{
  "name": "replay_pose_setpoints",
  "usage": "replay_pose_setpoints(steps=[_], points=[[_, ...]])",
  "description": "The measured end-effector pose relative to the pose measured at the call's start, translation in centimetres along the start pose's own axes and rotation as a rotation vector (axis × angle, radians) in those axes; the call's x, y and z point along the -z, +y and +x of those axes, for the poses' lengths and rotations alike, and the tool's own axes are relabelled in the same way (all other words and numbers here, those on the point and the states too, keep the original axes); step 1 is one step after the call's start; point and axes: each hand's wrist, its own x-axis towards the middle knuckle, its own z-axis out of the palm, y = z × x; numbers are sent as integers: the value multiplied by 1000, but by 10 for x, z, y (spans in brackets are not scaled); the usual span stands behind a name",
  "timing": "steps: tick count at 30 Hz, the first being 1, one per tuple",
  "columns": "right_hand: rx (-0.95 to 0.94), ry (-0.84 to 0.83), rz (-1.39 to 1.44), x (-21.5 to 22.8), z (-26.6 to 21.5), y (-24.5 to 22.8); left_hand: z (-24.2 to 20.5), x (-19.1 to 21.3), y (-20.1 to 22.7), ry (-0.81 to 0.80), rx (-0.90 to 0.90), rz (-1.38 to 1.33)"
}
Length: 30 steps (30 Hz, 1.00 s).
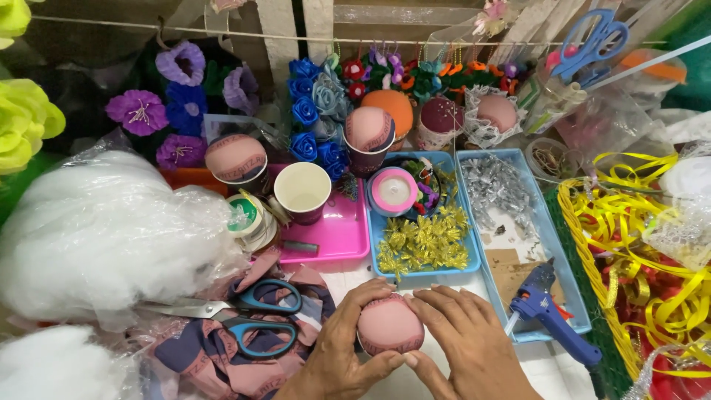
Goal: The person is decorating small pink balls by applying hot glue and attaching gold-colored fabric or ribbons in a cluttered workshop environment.
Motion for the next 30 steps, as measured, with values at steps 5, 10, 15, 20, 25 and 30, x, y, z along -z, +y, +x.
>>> replay_pose_setpoints(steps=[5,10,15,20,25,30], points=[[5,-4,246,13,5,4,4,1,2,23,-52,-9],[63,-10,261,6,12,-3,5,4,4,2,-45,-12],[43,-38,258,1,9,-1,-3,3,-5,-21,37,-94],[24,3,249,-8,4,-3,-2,3,-7,-8,31,-96],[-81,-37,463,5,10,-6,1,4,-7,6,-49,-54],[-151,-175,591,10,8,1,2,4,-8,10,-59,-56]])
